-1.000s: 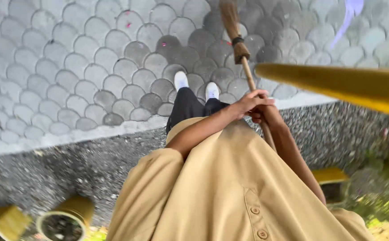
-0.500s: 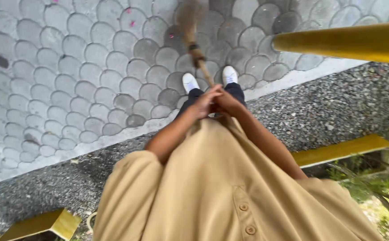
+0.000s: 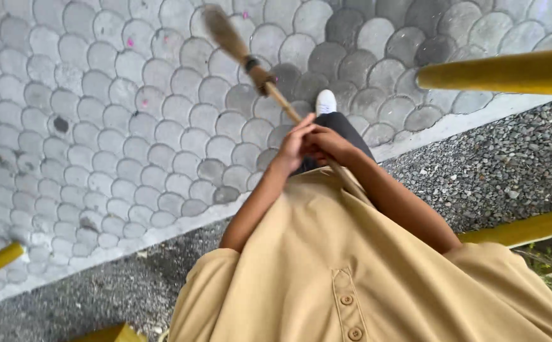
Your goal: The person sweeps a paved outdoor area using a traditional straw broom. They gather scattered debris, including a yellow plastic bag, a blue rope, and small pieces of trash, into a pile while moving across the patterned tiles.
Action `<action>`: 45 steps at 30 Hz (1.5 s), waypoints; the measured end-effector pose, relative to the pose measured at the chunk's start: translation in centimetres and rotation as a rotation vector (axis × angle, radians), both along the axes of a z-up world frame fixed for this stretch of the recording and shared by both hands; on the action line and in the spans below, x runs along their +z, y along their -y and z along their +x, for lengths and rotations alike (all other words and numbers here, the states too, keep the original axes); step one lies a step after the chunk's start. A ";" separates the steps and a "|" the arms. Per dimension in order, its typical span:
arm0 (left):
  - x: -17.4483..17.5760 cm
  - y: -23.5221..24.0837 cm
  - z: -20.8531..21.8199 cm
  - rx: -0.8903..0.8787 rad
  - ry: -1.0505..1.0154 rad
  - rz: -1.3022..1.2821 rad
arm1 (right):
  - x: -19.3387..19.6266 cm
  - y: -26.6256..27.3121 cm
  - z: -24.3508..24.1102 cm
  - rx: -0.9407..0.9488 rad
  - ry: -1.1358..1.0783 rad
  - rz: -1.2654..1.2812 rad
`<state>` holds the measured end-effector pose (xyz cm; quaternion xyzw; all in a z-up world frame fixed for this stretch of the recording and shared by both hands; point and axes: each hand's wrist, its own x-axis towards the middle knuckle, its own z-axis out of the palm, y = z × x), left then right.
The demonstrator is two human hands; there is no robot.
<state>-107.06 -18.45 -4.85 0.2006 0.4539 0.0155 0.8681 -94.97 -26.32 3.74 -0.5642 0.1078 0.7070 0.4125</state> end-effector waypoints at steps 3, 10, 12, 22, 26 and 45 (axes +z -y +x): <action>1.3 1.2 9.2 -0.183 0.016 -0.071 | 1.3 4.0 6.7 -0.258 -0.138 -0.033; -3.2 11.1 26.1 -0.617 0.122 -0.134 | 0.1 12.8 16.8 -0.523 0.079 -0.039; -6.2 12.9 29.4 -0.718 0.122 -0.042 | 0.3 11.7 18.6 -0.523 0.227 -0.104; -5.2 -9.2 14.6 -0.357 -0.248 0.034 | -23.0 -4.8 5.4 0.007 0.372 0.210; -4.2 -15.6 10.2 -0.178 -0.420 0.104 | -10.6 -15.4 7.5 0.264 0.175 -0.052; -2.8 -10.0 39.8 -1.458 0.914 1.959 | 5.2 -8.0 25.2 -1.063 -0.286 0.236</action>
